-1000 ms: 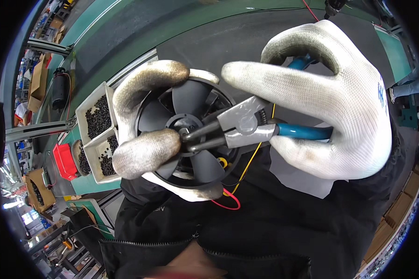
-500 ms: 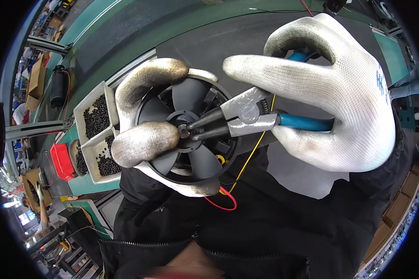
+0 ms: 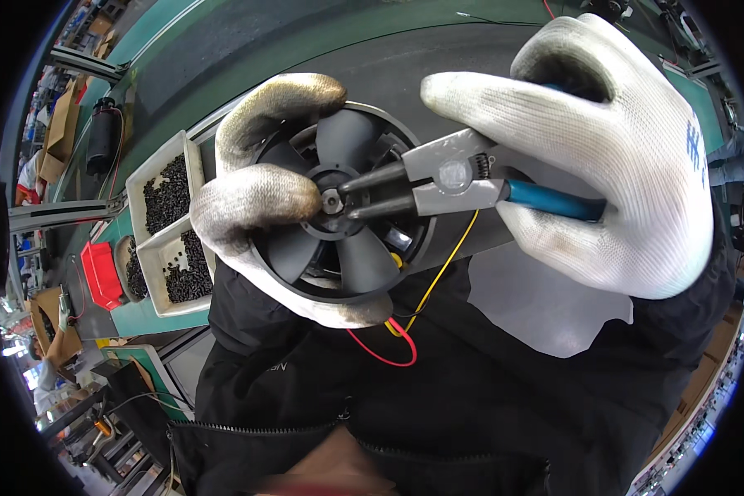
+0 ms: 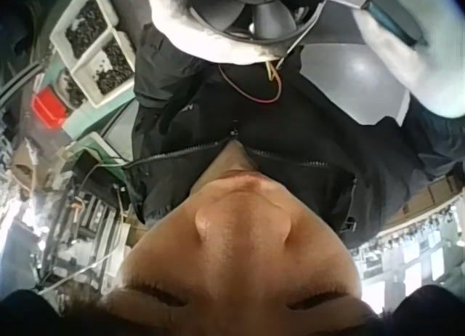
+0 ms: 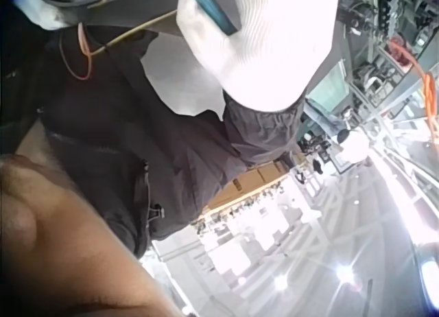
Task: Assembling electronic motors by attaching fans and components using an electric screwdriver and pliers.
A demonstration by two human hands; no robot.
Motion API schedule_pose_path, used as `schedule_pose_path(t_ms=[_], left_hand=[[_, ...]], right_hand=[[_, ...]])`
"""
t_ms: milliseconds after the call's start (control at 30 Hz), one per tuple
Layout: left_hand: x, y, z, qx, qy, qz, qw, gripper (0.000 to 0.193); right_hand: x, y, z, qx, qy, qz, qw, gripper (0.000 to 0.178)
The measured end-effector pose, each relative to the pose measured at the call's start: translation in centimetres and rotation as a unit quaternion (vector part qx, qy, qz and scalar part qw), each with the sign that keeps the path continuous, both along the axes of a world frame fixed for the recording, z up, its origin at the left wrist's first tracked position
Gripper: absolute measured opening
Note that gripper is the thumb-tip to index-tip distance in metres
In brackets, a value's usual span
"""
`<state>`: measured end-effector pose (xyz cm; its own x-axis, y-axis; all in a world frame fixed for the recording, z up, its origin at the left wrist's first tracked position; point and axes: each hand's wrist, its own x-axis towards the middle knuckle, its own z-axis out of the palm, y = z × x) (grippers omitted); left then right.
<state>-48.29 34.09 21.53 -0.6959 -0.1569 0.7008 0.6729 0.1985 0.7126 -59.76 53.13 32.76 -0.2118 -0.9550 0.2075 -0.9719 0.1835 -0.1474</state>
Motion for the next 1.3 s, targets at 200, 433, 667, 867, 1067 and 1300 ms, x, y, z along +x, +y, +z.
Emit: schedule_pose_path(t_ms=[200, 433, 667, 867, 1067, 1300], left_hand=[[-0.2, 0.4, -0.1, 0.023, 0.027, -0.003, 0.999, 0.055], [-0.6, -1.2, 0.2, -0.081, 0.033, -0.023, 0.996, 0.082], [-1.5, 0.6, -0.4, -0.002, 0.112, 0.055, 0.992, 0.071], [-1.2, 0.0, -1.7, -0.052, 0.121, 0.068, 0.989, 0.096], [-0.5, 0.2, -1.2, 0.013, 0.11, 0.013, 0.994, 0.089], [-0.4, 0.5, -0.6, 0.041, 0.092, -0.024, 0.995, 0.077]], right_hand=[[-0.3, 0.0, -0.4, -0.019, -0.015, 0.012, 1.0, 0.058], [-0.6, 0.1, 0.1, 0.001, -0.037, 0.015, 0.999, 0.054], [4.5, 0.8, 1.7, 0.0, -0.1, -0.201, 0.974, 0.046], [2.0, -0.2, 1.0, -0.028, 0.02, -0.057, 0.998, 0.056], [0.5, 0.1, -0.7, -0.049, -0.047, -0.004, 0.998, 0.052], [0.4, 1.5, 0.8, -0.04, -0.025, 0.01, 0.999, 0.055]])
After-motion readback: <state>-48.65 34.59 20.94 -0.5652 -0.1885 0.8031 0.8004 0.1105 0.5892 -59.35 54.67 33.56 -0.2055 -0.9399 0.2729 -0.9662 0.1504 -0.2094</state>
